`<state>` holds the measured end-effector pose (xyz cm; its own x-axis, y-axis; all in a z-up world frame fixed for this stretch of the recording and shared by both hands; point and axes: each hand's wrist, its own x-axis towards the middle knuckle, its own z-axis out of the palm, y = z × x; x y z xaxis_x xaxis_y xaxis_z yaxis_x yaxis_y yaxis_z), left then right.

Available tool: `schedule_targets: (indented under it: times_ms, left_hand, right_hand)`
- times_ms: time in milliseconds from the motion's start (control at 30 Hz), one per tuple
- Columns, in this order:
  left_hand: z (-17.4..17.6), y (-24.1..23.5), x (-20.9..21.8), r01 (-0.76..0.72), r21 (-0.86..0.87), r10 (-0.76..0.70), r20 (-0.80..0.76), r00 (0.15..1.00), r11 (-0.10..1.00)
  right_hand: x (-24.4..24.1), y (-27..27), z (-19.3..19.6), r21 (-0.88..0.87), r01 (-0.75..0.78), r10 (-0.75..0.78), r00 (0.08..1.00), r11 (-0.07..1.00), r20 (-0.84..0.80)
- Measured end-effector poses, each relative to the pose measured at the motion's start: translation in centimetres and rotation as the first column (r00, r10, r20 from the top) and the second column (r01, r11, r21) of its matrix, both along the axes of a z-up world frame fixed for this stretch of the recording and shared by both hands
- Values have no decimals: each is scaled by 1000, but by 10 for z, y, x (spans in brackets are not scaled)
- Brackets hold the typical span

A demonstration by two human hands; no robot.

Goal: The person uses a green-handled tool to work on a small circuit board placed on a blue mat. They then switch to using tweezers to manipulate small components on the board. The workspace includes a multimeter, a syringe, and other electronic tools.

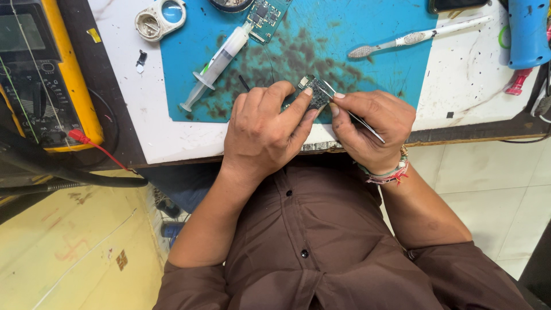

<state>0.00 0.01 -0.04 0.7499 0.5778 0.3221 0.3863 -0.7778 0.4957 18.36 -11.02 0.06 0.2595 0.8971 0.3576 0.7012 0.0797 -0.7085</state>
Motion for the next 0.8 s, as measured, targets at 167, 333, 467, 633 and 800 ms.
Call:
schedule_targets:
  times_ms: [167, 333, 467, 633, 800]
  left_hand:
    - [0, 0, 1, -2, -2, 2, -1, 1000, 1000]
    - [0, 0, 0, -1, -1, 1, 0, 1000, 1000]
    - [-1, 0, 0, 5, -5, -5, -3, 1000, 1000]
    - [0, 0, 0, 4, -3, -4, -3, 1000, 1000]
    - [1, 0, 0, 2, -5, -2, -3, 1000, 1000]
  right_hand:
    - [0, 0, 0, 4, 4, -4, 1000, 1000, 6]
    - [0, 0, 0, 4, -2, 2, 1000, 1000, -1]
    - [-1, 1, 0, 1, 11, -11, 1000, 1000, 20]
    - [-1, 1, 1, 3, 3, -3, 1000, 1000, 9]
    - [-1, 1, 3, -5, 5, -5, 1000, 1000, 2]
